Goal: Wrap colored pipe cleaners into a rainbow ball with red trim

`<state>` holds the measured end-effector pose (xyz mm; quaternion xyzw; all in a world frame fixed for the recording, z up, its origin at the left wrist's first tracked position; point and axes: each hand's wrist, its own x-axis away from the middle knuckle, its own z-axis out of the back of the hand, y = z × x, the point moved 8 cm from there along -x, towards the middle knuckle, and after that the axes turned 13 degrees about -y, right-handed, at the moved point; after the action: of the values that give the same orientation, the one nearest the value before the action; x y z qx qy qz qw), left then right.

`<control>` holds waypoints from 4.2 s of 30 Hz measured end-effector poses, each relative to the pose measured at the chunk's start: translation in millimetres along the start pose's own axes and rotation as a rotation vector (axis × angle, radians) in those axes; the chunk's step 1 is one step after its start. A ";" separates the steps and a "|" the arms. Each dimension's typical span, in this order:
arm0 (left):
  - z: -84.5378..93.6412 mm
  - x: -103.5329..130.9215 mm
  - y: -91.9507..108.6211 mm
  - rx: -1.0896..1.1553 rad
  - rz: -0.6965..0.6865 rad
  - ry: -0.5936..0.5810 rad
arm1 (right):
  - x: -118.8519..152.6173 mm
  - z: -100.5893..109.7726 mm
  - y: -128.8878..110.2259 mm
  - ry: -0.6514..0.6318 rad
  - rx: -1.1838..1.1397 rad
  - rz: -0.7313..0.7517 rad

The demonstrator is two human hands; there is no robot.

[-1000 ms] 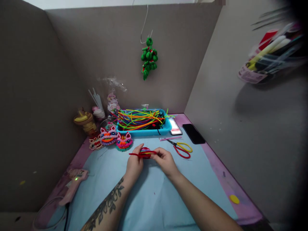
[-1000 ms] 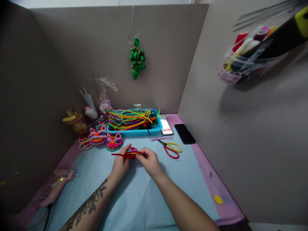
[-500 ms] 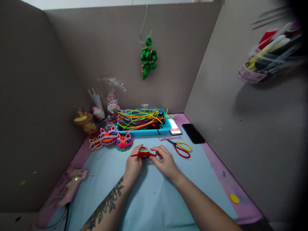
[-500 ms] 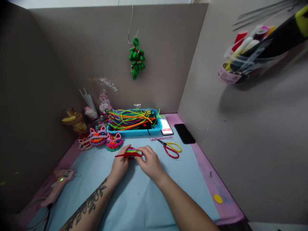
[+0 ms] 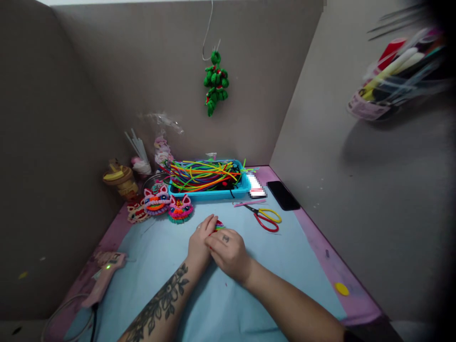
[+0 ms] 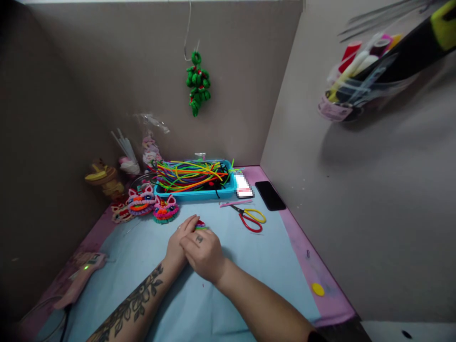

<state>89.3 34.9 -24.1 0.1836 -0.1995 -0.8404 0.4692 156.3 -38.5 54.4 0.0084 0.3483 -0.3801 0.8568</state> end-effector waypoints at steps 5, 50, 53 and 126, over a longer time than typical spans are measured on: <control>2.5 0.0 -7.8 0.049 -0.031 0.065 | 7.0 13.5 -39.1 0.062 -0.236 0.404; 24.5 10.9 -4.1 0.181 -0.081 0.182 | 16.7 -10.5 67.6 0.015 -0.268 -0.331; 23.9 10.8 -5.0 0.204 -0.077 0.183 | 17.4 -8.8 64.0 0.054 -0.214 -0.280; 14.0 5.9 -3.2 0.147 -0.060 0.101 | 39.8 -11.2 108.9 0.449 -1.233 -0.638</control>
<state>77.1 33.6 -14.5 0.2657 -0.2310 -0.8269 0.4385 239.9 16.3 -5.4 -0.4999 0.6519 -0.3351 0.4613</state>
